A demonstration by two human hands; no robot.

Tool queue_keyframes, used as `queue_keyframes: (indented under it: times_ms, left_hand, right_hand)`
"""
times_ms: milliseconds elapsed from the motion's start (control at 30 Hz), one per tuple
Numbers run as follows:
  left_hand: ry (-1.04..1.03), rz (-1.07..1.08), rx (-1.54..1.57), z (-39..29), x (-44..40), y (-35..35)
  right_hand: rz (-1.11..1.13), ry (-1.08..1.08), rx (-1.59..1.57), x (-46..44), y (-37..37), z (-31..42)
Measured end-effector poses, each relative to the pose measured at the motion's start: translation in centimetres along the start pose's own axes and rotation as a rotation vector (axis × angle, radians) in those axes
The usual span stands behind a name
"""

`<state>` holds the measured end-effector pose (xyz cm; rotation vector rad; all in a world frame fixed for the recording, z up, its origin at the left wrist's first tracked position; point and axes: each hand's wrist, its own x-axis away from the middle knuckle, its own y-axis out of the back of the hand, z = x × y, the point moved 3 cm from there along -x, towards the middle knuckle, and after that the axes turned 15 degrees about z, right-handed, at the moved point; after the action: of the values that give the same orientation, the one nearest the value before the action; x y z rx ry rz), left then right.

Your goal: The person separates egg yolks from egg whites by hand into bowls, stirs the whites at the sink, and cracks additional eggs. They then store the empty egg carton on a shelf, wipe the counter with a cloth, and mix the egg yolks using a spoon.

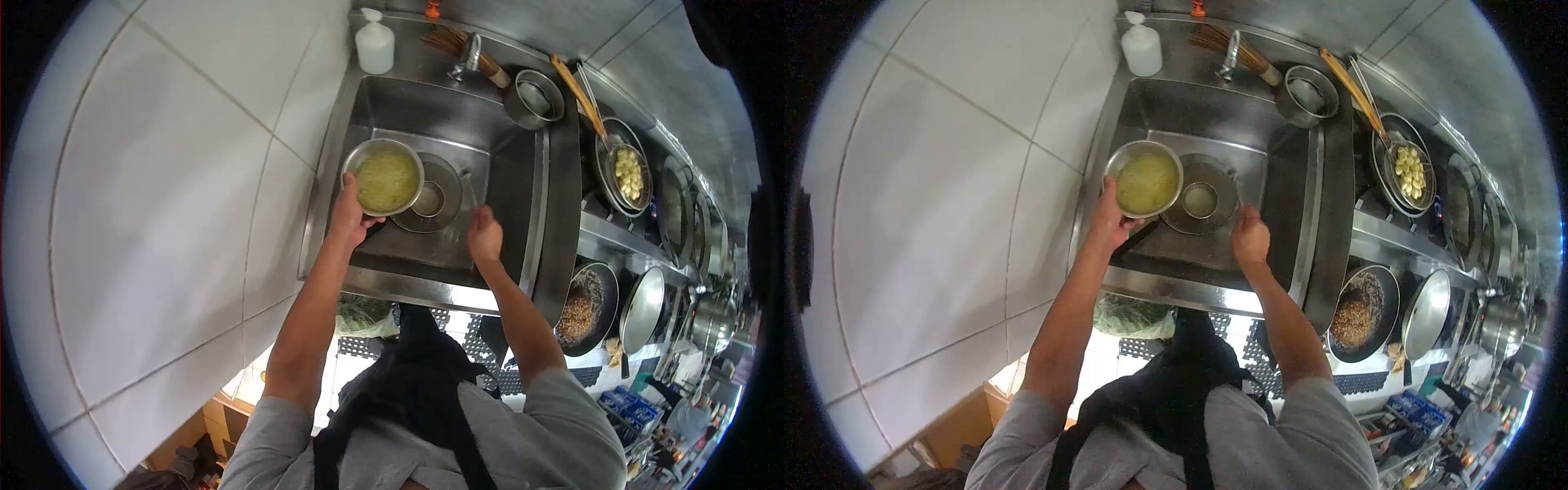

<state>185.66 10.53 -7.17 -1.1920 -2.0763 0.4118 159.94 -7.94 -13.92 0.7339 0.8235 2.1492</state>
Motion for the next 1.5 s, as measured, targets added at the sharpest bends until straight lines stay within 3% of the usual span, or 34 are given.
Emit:
queue_keyframes:
  times_ms: [33, 67, 133, 200, 267, 333, 367, 533, 700, 767, 900, 967, 1100, 1267, 1500]
  left_hand:
    - [0.008, -0.067, 0.016, -0.1, 0.1, -0.2]
    - [0.010, -0.134, 0.028, -0.4, -0.1, -0.4]
    - [-0.007, -0.119, 0.018, -1.0, 0.0, -0.3]
    - [-0.009, -0.124, 0.011, -1.0, 0.5, -0.3]
    - [0.006, -0.174, -0.005, -1.4, 1.3, -0.3]
    - [0.017, -0.157, -0.033, -1.6, 2.4, -0.1]
    - [0.019, -0.127, -0.051, -1.8, 3.1, -0.3]
    - [0.039, -0.152, -0.057, -1.2, 7.7, -2.1]
    - [-0.033, -0.185, -0.021, 0.0, 13.5, -4.2]
    - [0.047, -0.030, -0.147, 1.0, 15.6, -4.6]
    - [0.100, 0.187, -0.241, 3.3, 19.4, -7.8]
    - [0.117, 0.110, -0.195, 4.3, 21.7, -10.4]
    - [0.201, 0.238, -0.280, 7.7, 26.5, -15.6]
    - [0.393, 0.658, -0.370, 14.7, 31.0, -21.5]
    - [0.649, 0.874, -0.488, 26.4, 39.2, -31.3]
  right_hand:
    - [-0.006, -0.016, -0.003, -1.0, -3.0, -4.8]
    - [0.083, 0.021, 0.184, -2.4, -6.6, -9.4]
    - [0.178, 0.061, 0.365, -5.0, -8.3, -9.4]
    - [0.340, -0.523, 0.248, -7.5, -10.2, -9.0]
    - [0.512, -0.503, 0.251, -10.2, -12.3, -9.3]
    - [0.431, -0.408, 0.123, -11.1, -8.3, -2.7]
    - [0.260, -0.113, 0.144, -14.3, -9.6, -4.3]
    - [0.375, 0.380, 0.597, -12.3, 5.6, 14.2]
    - [0.222, 0.582, 0.761, 0.8, 15.9, 24.2]
    - [0.003, 0.734, 0.710, 9.6, 19.0, 24.8]
    - [0.008, 0.706, 0.438, 29.5, 22.0, 22.4]
    - [0.070, 0.574, 0.372, 36.5, 21.4, 19.9]
    - [-0.073, 0.536, 0.294, 45.3, 19.8, 15.9]
    - [-0.342, 0.492, 0.156, 52.1, 18.9, 13.2]
    - [-0.639, 0.145, 0.108, 65.4, 20.4, 5.1]
